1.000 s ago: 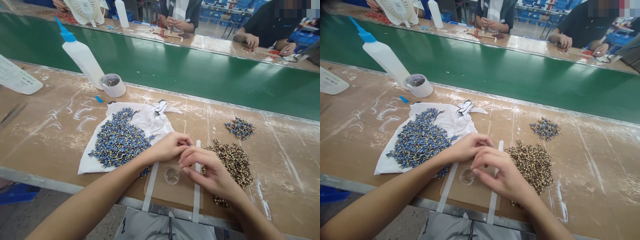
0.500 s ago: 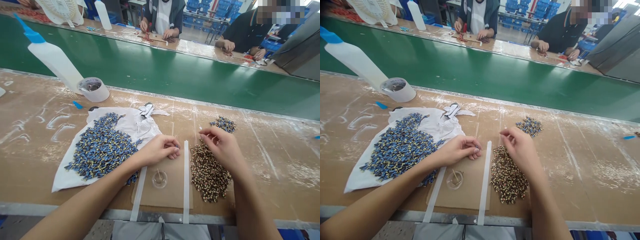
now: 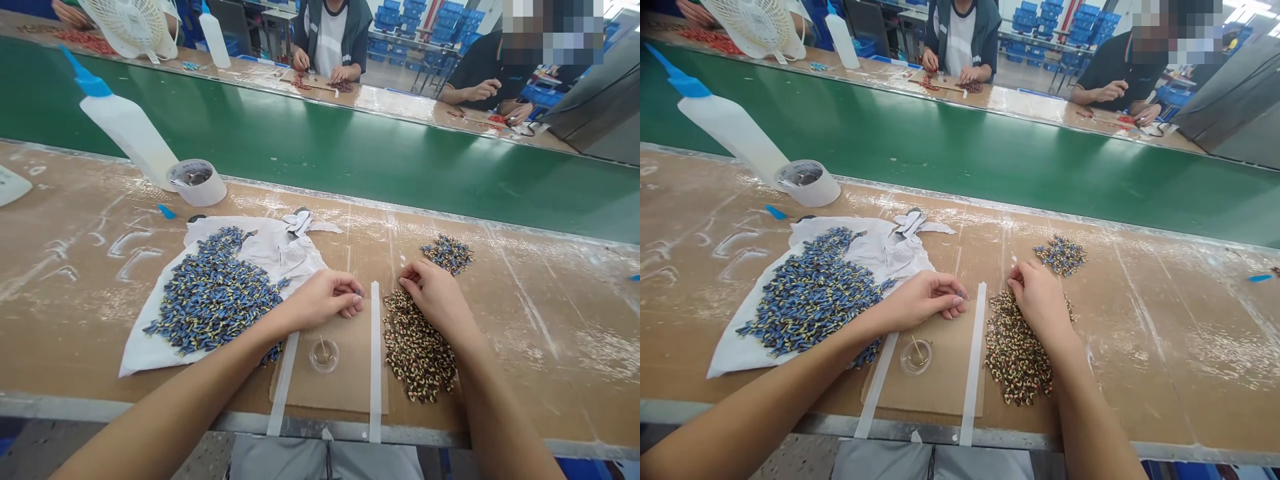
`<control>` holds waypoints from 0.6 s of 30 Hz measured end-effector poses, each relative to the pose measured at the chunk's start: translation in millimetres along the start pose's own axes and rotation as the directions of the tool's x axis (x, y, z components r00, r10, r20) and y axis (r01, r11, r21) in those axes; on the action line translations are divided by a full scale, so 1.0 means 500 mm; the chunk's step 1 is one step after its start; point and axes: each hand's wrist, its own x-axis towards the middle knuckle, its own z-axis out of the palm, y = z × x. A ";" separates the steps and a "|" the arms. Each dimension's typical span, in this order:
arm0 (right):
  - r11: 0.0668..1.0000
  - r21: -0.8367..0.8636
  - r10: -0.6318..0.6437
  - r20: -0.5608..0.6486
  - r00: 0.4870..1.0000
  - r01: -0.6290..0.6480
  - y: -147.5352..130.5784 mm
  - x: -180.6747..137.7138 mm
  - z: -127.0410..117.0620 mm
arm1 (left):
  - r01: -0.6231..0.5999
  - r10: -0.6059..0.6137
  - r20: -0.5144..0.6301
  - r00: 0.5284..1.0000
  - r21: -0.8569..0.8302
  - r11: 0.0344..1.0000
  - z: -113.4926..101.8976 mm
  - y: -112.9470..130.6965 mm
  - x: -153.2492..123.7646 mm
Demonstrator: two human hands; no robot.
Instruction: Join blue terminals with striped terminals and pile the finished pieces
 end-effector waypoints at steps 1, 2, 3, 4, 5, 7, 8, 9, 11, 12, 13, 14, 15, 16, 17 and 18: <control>1.000 0.002 0.007 -0.013 1.000 -0.007 -0.003 0.000 0.000 | -0.003 0.003 -0.004 1.000 0.001 1.000 0.000 -0.001 0.000; 1.000 0.018 0.018 -0.024 1.000 -0.017 -0.006 0.000 -0.001 | -0.006 0.006 -0.009 1.000 0.003 1.000 0.000 -0.002 0.000; 0.998 0.055 0.030 -0.033 0.999 -0.028 -0.010 -0.001 -0.002 | -0.008 0.008 -0.014 1.000 0.006 1.000 0.000 -0.003 -0.001; 0.993 0.113 0.039 -0.034 0.999 -0.035 -0.015 -0.002 -0.004 | -0.009 0.009 -0.017 1.000 0.010 1.000 0.001 -0.003 -0.001; 0.981 0.188 0.043 -0.031 0.999 -0.036 -0.021 -0.003 -0.005 | -0.009 0.009 -0.019 1.000 0.015 1.000 0.001 -0.003 -0.002; 0.933 0.358 0.030 -0.017 0.999 -0.022 -0.035 -0.005 -0.006 | -0.014 0.015 -0.020 1.000 0.024 1.000 0.002 -0.003 -0.003; 0.900 0.435 0.019 -0.005 1.000 -0.015 -0.042 -0.006 -0.005 | -0.022 0.022 -0.022 1.000 0.027 0.999 0.003 -0.001 -0.004; 0.867 0.498 0.010 0.015 1.000 -0.016 -0.049 -0.008 -0.003 | -0.030 0.031 -0.025 0.999 0.029 0.999 0.004 0.000 -0.005; 0.820 0.572 -0.006 0.075 0.997 -0.038 -0.060 -0.011 0.002 | -0.046 0.047 -0.035 0.998 0.028 0.999 0.004 0.002 -0.006; 0.803 0.594 -0.014 0.112 0.994 -0.055 -0.065 -0.012 0.005 | -0.052 0.053 -0.039 0.998 0.025 0.998 0.004 0.002 -0.006; 0.784 0.616 -0.024 0.148 0.989 -0.073 -0.068 -0.014 0.008 | -0.056 0.056 -0.043 0.997 0.018 0.998 0.004 0.002 -0.006; 0.761 0.642 -0.032 0.176 0.984 -0.090 -0.071 -0.015 0.011 | -0.059 0.059 -0.045 0.997 0.007 0.998 0.004 0.001 -0.006; 0.733 0.672 -0.035 0.197 0.980 -0.108 -0.072 -0.017 0.014 | -0.062 0.062 -0.046 0.997 -0.007 0.998 0.003 0.000 -0.006; 0.701 0.701 -0.032 0.211 0.977 -0.129 -0.073 -0.018 0.016 | -0.064 0.063 -0.045 0.997 -0.020 0.998 0.003 -0.002 -0.006; 0.672 0.725 -0.024 0.223 0.975 -0.150 -0.074 -0.019 0.018 | -0.062 0.061 -0.040 0.997 -0.031 0.998 0.003 -0.003 -0.006; 0.654 0.738 -0.013 0.232 0.973 -0.167 -0.074 -0.020 0.019 | -0.056 0.055 -0.037 0.998 -0.036 0.998 0.004 -0.005 -0.005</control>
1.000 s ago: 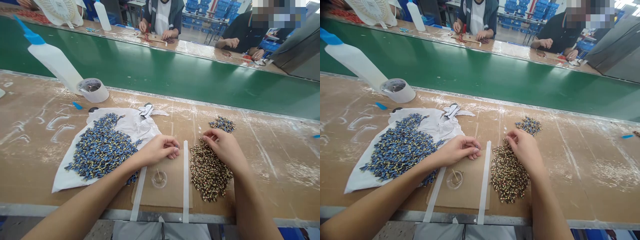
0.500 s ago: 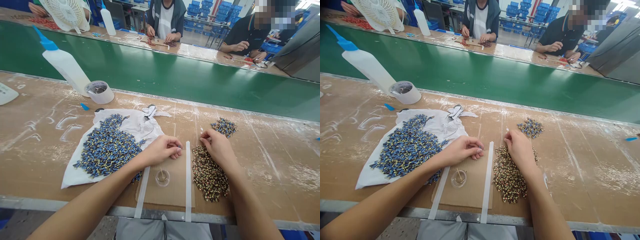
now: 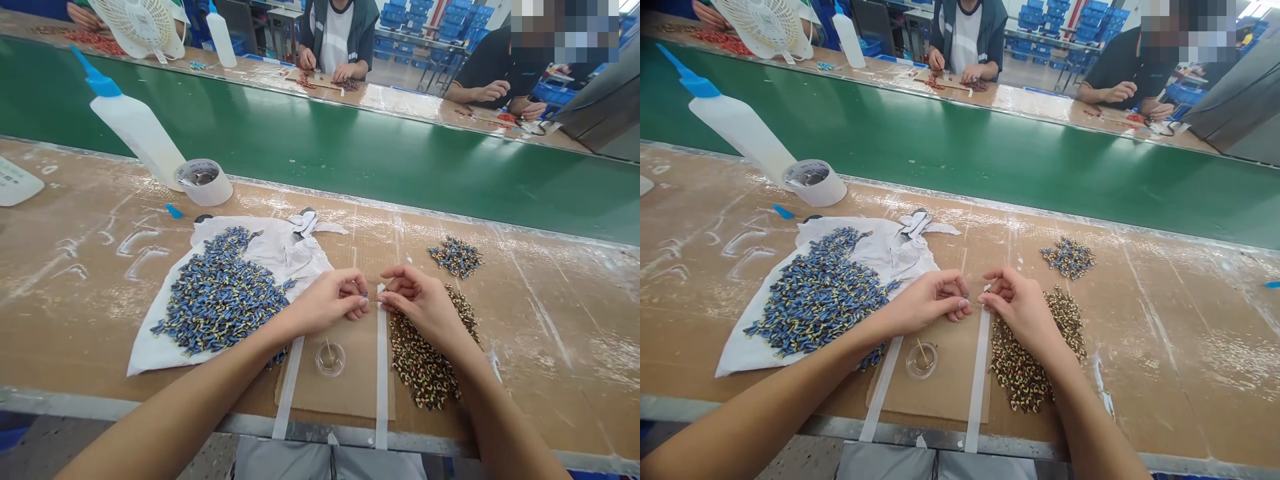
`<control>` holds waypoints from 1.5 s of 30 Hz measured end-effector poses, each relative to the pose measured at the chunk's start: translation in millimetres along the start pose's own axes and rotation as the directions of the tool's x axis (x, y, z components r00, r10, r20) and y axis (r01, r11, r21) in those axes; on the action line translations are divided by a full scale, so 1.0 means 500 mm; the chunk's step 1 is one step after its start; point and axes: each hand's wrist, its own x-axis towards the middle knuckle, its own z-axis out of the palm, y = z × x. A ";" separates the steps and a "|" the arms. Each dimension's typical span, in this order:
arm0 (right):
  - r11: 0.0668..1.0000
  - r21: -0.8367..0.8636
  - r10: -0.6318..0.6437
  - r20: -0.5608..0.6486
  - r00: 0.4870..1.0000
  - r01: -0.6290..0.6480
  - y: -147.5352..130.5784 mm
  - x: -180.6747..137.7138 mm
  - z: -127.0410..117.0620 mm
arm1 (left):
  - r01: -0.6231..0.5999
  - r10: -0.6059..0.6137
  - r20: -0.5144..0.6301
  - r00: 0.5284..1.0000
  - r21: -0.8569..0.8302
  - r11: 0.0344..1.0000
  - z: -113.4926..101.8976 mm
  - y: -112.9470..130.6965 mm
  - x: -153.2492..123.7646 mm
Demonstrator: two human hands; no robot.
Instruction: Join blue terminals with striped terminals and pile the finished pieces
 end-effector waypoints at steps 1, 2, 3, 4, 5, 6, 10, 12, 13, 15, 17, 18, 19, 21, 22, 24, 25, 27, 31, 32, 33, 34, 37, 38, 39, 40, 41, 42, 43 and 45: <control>1.000 0.003 0.011 -0.006 1.000 -0.011 0.001 -0.001 0.001 | 0.009 -0.009 0.001 1.000 0.000 1.000 0.000 -0.001 0.001; 1.000 -0.013 0.016 -0.013 1.000 -0.016 0.001 -0.001 0.001 | 0.018 -0.018 -0.002 1.000 0.004 1.000 0.001 -0.003 0.001; 0.999 -0.046 0.015 -0.018 1.000 -0.016 0.002 -0.002 0.002 | 0.027 -0.027 -0.005 1.000 0.008 1.000 0.001 -0.003 0.002; 0.996 -0.090 0.008 -0.022 1.000 -0.010 0.002 -0.002 0.003 | 0.034 -0.034 -0.009 0.999 0.012 0.999 0.001 -0.004 0.002; 0.991 -0.136 -0.002 -0.026 1.000 -0.001 0.002 -0.003 0.003 | 0.037 -0.036 -0.012 0.999 0.016 0.999 0.001 -0.004 0.003; 0.984 -0.177 -0.011 -0.024 1.000 0.007 0.002 -0.004 0.004 | 0.037 -0.037 -0.014 0.999 0.020 0.999 0.001 -0.004 0.003; 0.962 -0.271 -0.028 0.020 0.999 0.033 -0.002 -0.006 0.008 | 0.030 -0.030 -0.009 1.000 0.059 0.998 0.002 -0.003 0.002; 0.944 -0.321 -0.069 0.033 0.997 0.076 -0.006 -0.006 0.008 | 0.029 -0.029 -0.007 1.000 0.085 0.996 0.002 -0.001 0.001; 0.934 -0.344 -0.093 0.035 0.995 0.100 -0.008 -0.005 0.007 | 0.031 -0.030 -0.012 0.999 0.100 0.994 0.003 0.001 0.001; 0.921 -0.367 -0.125 0.037 0.992 0.129 -0.011 -0.004 0.005 | 0.029 -0.025 -0.033 0.999 0.132 0.991 0.005 0.003 0.000; 0.930 -0.347 -0.115 0.030 0.993 0.118 -0.012 -0.003 0.003 | 0.005 0.007 -0.058 0.998 0.194 0.981 0.005 0.003 0.000; 0.939 -0.328 -0.099 0.029 0.995 0.103 -0.013 -0.003 0.003 | -0.019 0.037 -0.071 0.997 0.239 0.971 0.005 0.003 0.000; 0.948 -0.306 -0.082 0.028 0.996 0.087 -0.013 -0.003 0.003 | -0.046 0.073 -0.081 0.994 0.289 0.956 0.005 0.002 0.001; 0.962 -0.266 -0.054 0.031 0.998 0.061 -0.013 -0.004 0.006 | -0.088 0.135 -0.099 0.986 0.382 0.920 0.003 0.000 0.001; 0.967 -0.249 -0.049 0.035 0.998 0.056 -0.013 -0.004 0.008 | -0.099 0.155 -0.104 0.982 0.415 0.904 0.003 -0.001 0.002; 0.975 -0.214 -0.057 0.039 0.998 0.064 -0.014 -0.005 0.012 | -0.107 0.174 -0.105 0.979 0.461 0.881 0.002 -0.002 0.002; 0.978 -0.196 -0.065 0.036 0.997 0.071 -0.014 -0.005 0.014 | -0.110 0.180 -0.103 0.978 0.479 0.871 0.002 -0.003 0.002; 0.984 -0.159 -0.073 0.025 0.997 0.076 -0.014 -0.005 0.017 | -0.122 0.195 -0.094 0.976 0.505 0.854 0.002 -0.002 0.001; 0.987 -0.137 -0.083 0.007 0.996 0.084 -0.012 -0.005 0.018 | -0.134 0.213 -0.092 0.973 0.529 0.838 0.004 0.001 0.001; 0.985 -0.143 -0.095 0.002 0.995 0.094 -0.012 -0.005 0.018 | -0.135 0.216 -0.092 0.972 0.532 0.836 0.004 0.001 0.001; 0.984 -0.145 -0.106 -0.006 0.994 0.104 -0.011 -0.005 0.018 | -0.138 0.220 -0.091 0.971 0.535 0.833 0.004 0.001 0.001; 0.985 -0.138 -0.107 -0.015 0.994 0.104 -0.012 -0.005 0.019 | -0.144 0.227 -0.091 0.970 0.538 0.831 0.004 0.001 0.001; 0.996 -0.075 -0.054 -0.040 0.998 0.051 -0.013 -0.006 0.025 | -0.159 0.250 -0.095 0.964 0.548 0.821 0.005 0.000 0.000; 0.998 -0.054 -0.032 -0.051 0.998 0.029 -0.014 -0.006 0.027 | -0.160 0.255 -0.098 0.962 0.551 0.819 0.005 -0.001 0.000; 0.999 -0.041 -0.014 -0.063 0.998 0.011 -0.014 -0.007 0.029 | -0.159 0.256 -0.102 0.961 0.555 0.817 0.005 -0.002 0.000; 0.999 -0.035 -0.002 -0.073 0.997 -0.001 -0.015 -0.007 0.031 | -0.155 0.256 -0.106 0.961 0.560 0.814 0.005 -0.003 0.000; 0.999 -0.035 0.004 -0.081 0.997 -0.007 -0.015 -0.007 0.032 | -0.152 0.256 -0.110 0.960 0.565 0.811 0.005 -0.003 0.000; 0.999 -0.039 0.007 -0.085 0.996 -0.010 -0.014 -0.007 0.033 | -0.149 0.257 -0.114 0.960 0.570 0.808 0.004 -0.004 0.000; 0.999 -0.048 0.008 -0.085 0.996 -0.012 -0.014 -0.007 0.033 | -0.147 0.258 -0.116 0.959 0.577 0.804 0.004 -0.004 0.000; 0.998 -0.066 0.004 -0.084 0.996 -0.010 -0.014 -0.007 0.034 | -0.147 0.263 -0.116 0.958 0.589 0.795 0.003 -0.003 0.001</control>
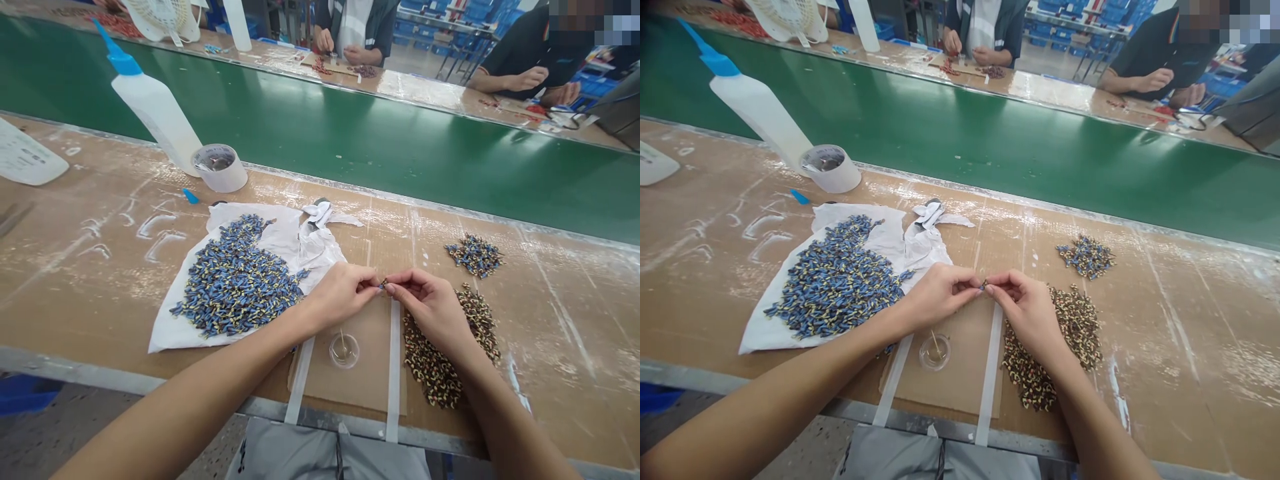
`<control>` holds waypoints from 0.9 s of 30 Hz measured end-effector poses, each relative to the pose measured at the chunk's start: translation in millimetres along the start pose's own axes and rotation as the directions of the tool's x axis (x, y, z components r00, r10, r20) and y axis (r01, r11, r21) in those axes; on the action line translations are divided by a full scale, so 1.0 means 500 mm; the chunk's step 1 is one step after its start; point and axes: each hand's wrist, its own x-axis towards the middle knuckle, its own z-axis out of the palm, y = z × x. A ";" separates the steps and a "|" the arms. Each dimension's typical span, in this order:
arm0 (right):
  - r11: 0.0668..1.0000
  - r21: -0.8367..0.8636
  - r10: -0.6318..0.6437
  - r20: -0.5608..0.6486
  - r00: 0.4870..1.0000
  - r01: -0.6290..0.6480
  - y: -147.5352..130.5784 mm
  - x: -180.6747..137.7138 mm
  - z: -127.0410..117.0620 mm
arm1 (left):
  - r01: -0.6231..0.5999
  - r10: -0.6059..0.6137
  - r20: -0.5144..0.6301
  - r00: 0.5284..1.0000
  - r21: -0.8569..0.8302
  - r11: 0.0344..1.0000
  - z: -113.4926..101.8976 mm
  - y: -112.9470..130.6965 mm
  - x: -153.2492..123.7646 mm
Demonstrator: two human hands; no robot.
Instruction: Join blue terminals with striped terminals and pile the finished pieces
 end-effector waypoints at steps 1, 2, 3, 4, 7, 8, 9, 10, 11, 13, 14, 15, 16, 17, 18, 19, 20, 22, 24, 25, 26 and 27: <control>1.000 -0.007 -0.004 0.001 1.000 0.004 0.000 0.000 0.000 | -0.004 0.004 -0.002 1.000 0.007 1.000 0.000 0.001 0.000; 1.000 -0.012 -0.009 0.002 1.000 0.009 0.000 0.000 0.000 | -0.009 0.009 -0.005 1.000 0.014 1.000 -0.001 0.001 0.001; 1.000 -0.016 -0.017 0.003 1.000 0.017 0.000 0.000 0.000 | -0.016 0.017 -0.009 1.000 0.020 1.000 -0.001 0.002 0.001; 0.999 -0.022 -0.025 0.005 1.000 0.025 0.000 0.000 -0.001 | -0.024 0.024 -0.014 1.000 0.025 0.999 -0.002 0.003 0.001; 0.998 -0.037 -0.046 0.011 0.999 0.047 0.000 -0.003 -0.003 | -0.038 0.039 -0.024 0.999 0.055 0.998 -0.003 0.007 0.001; 0.998 -0.039 -0.053 0.012 0.999 0.053 0.001 -0.003 -0.004 | -0.040 0.042 -0.025 0.999 0.072 0.997 -0.003 0.007 0.001; 0.997 -0.042 -0.061 0.014 0.998 0.062 0.001 -0.004 -0.004 | -0.044 0.046 -0.024 0.999 0.090 0.995 -0.003 0.008 0.001; 0.996 -0.048 -0.073 0.016 0.997 0.073 0.002 -0.005 -0.004 | -0.052 0.054 -0.020 0.998 0.106 0.993 -0.003 0.007 0.001; 0.995 -0.056 -0.085 0.018 0.996 0.086 0.003 -0.005 -0.003 | -0.060 0.063 -0.015 0.998 0.121 0.991 -0.003 0.006 0.001; 0.992 -0.068 -0.102 0.029 0.994 0.103 0.005 -0.005 0.000 | -0.072 0.073 0.000 0.997 0.141 0.987 -0.002 0.003 0.000; 0.992 -0.067 -0.102 0.037 0.994 0.104 0.007 -0.006 0.002 | -0.073 0.073 0.006 0.997 0.155 0.985 -0.001 0.001 0.000; 0.993 -0.061 -0.099 0.045 0.994 0.102 0.008 -0.006 0.005 | -0.073 0.072 0.012 0.997 0.170 0.983 0.000 -0.002 -0.001; 0.994 -0.050 -0.093 0.051 0.994 0.096 0.010 -0.006 0.008 | -0.073 0.071 0.017 0.997 0.187 0.980 0.001 -0.003 -0.001; 0.995 -0.041 -0.087 0.056 0.995 0.089 0.011 -0.006 0.011 | -0.075 0.072 0.023 0.997 0.202 0.977 0.001 -0.005 -0.002; 0.996 -0.037 -0.082 0.058 0.995 0.084 0.013 -0.006 0.014 | -0.078 0.073 0.030 0.997 0.215 0.973 0.002 -0.005 -0.002; 0.996 -0.037 -0.079 0.060 0.995 0.081 0.015 -0.007 0.017 | -0.078 0.072 0.037 0.997 0.225 0.971 0.001 -0.005 -0.002; 0.996 -0.042 -0.076 0.062 0.995 0.079 0.016 -0.007 0.019 | -0.075 0.067 0.043 0.997 0.233 0.970 0.001 -0.005 -0.002; 0.995 -0.056 -0.080 0.071 0.994 0.085 0.018 -0.007 0.021 | -0.066 0.055 0.054 0.997 0.246 0.967 -0.001 -0.003 -0.001; 0.993 -0.067 -0.089 0.088 0.992 0.095 0.019 -0.007 0.022 | -0.058 0.042 0.067 0.997 0.256 0.965 -0.003 -0.001 0.000; 0.992 -0.072 -0.092 0.097 0.991 0.099 0.018 -0.006 0.022 | -0.056 0.038 0.075 0.996 0.259 0.964 -0.004 -0.001 0.000; 0.992 -0.078 -0.093 0.107 0.990 0.102 0.018 -0.006 0.022 | -0.057 0.036 0.086 0.996 0.258 0.964 -0.005 -0.002 0.000; 0.991 -0.084 -0.093 0.119 0.989 0.103 0.017 -0.005 0.022 | -0.059 0.036 0.096 0.995 0.255 0.965 -0.006 -0.002 0.000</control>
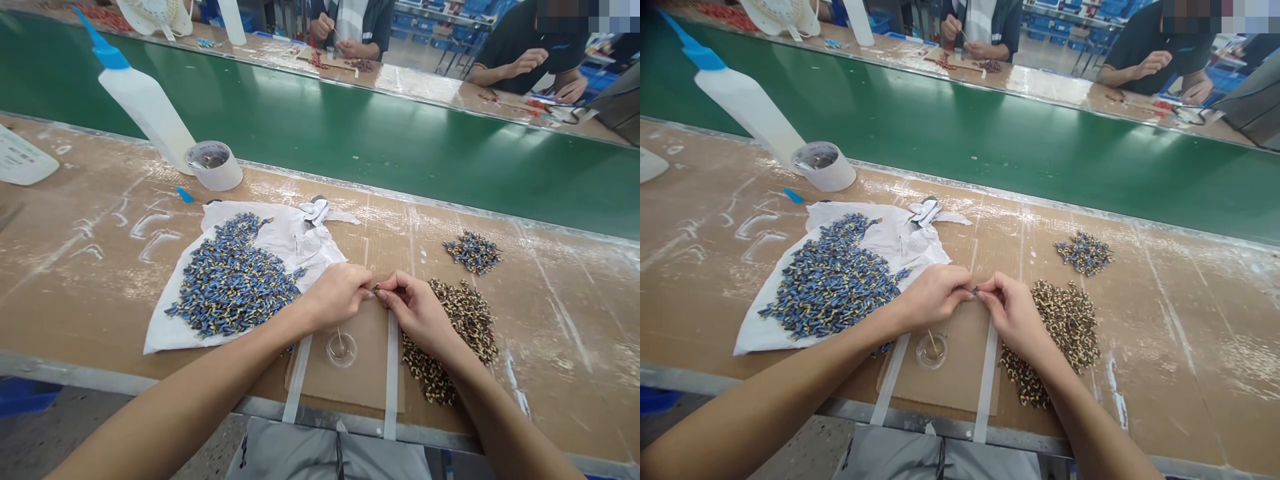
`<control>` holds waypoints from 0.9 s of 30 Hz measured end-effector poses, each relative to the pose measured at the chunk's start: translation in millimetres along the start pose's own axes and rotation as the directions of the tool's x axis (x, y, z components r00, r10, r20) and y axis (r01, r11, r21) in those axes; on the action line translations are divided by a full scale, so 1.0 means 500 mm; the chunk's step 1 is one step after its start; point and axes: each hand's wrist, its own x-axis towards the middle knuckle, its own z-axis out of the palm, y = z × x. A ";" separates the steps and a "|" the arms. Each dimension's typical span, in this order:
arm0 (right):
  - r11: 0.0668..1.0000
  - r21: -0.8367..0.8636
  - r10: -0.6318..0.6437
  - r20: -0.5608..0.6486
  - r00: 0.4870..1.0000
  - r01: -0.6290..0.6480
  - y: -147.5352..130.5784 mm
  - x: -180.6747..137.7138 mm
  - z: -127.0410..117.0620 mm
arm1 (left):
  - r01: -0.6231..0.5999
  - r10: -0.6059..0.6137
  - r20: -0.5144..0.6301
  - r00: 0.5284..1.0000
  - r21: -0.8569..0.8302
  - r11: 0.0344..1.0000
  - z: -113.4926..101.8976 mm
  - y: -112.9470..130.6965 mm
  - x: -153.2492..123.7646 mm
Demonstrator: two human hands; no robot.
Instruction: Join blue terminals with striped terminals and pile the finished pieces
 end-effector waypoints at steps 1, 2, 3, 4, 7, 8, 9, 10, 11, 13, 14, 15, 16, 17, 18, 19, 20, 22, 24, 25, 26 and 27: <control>1.000 -0.007 0.000 0.011 1.000 0.000 0.000 0.001 0.000 | -0.003 0.003 0.007 1.000 -0.004 1.000 0.000 -0.001 0.000; 1.000 -0.013 -0.002 0.023 1.000 0.002 0.000 0.001 0.000 | -0.006 0.006 0.012 1.000 -0.007 1.000 0.000 -0.002 0.000; 1.000 -0.017 -0.005 0.032 0.999 0.005 0.000 0.002 0.000 | -0.005 0.005 0.014 1.000 -0.011 1.000 0.000 -0.002 0.000; 1.000 -0.018 -0.008 0.038 0.999 0.009 0.000 0.002 0.000 | 0.002 -0.002 0.014 1.000 -0.015 1.000 0.001 -0.002 0.000; 1.000 -0.008 -0.013 0.032 0.999 0.013 0.002 0.002 0.001 | 0.045 -0.045 0.009 0.999 -0.040 0.998 0.002 0.001 0.000; 1.000 0.002 -0.013 0.024 1.000 0.013 0.003 0.002 0.002 | 0.061 -0.061 0.008 0.998 -0.057 0.997 0.001 0.002 0.001; 1.000 0.015 -0.012 0.013 1.000 0.012 0.003 0.002 0.003 | 0.077 -0.076 0.009 0.997 -0.078 0.994 0.000 0.003 0.002; 0.999 0.034 -0.009 0.001 1.000 0.009 0.002 0.002 0.004 | 0.092 -0.091 0.014 0.996 -0.102 0.991 -0.003 0.005 0.003; 0.998 0.062 -0.002 -0.012 1.000 0.003 0.002 0.003 0.005 | 0.107 -0.105 0.023 0.994 -0.128 0.986 -0.007 0.006 0.003; 0.991 0.129 0.027 -0.038 0.999 -0.022 0.000 0.004 0.006 | 0.139 -0.130 0.057 0.990 -0.195 0.971 -0.017 0.006 0.005; 0.986 0.162 0.046 -0.048 0.998 -0.038 0.000 0.005 0.006 | 0.151 -0.135 0.084 0.987 -0.235 0.960 -0.022 0.005 0.005; 0.980 0.192 0.064 -0.059 0.996 -0.052 -0.001 0.006 0.006 | 0.159 -0.133 0.110 0.985 -0.273 0.949 -0.027 0.005 0.006; 0.974 0.218 0.077 -0.071 0.994 -0.060 -0.001 0.007 0.006 | 0.159 -0.125 0.128 0.984 -0.301 0.940 -0.031 0.003 0.006; 0.968 0.242 0.086 -0.085 0.993 -0.063 -0.001 0.008 0.006 | 0.151 -0.111 0.141 0.984 -0.315 0.937 -0.034 0.002 0.006; 0.962 0.265 0.091 -0.100 0.991 -0.061 -0.002 0.009 0.006 | 0.135 -0.093 0.145 0.985 -0.312 0.941 -0.035 0.001 0.006; 0.956 0.289 0.092 -0.114 0.989 -0.056 -0.002 0.010 0.007 | 0.115 -0.076 0.141 0.987 -0.293 0.949 -0.036 0.000 0.006; 0.949 0.312 0.092 -0.125 0.988 -0.049 -0.002 0.011 0.007 | 0.092 -0.058 0.135 0.989 -0.265 0.960 -0.035 -0.001 0.006; 0.936 0.350 0.094 -0.136 0.986 -0.040 -0.005 0.012 0.008 | 0.047 -0.023 0.116 0.993 -0.214 0.976 -0.031 -0.001 0.006; 0.926 0.375 0.099 -0.139 0.985 -0.040 -0.007 0.012 0.008 | 0.009 0.007 0.090 0.996 -0.176 0.984 -0.025 -0.001 0.006; 0.923 0.384 0.104 -0.141 0.985 -0.043 -0.009 0.012 0.008 | -0.004 0.017 0.079 0.997 -0.158 0.987 -0.023 0.000 0.005; 0.918 0.393 0.110 -0.142 0.984 -0.046 -0.010 0.012 0.007 | -0.014 0.023 0.066 0.998 -0.139 0.990 -0.021 0.001 0.005; 0.914 0.404 0.115 -0.142 0.983 -0.049 -0.011 0.012 0.007 | -0.020 0.026 0.053 0.998 -0.121 0.992 -0.019 0.002 0.004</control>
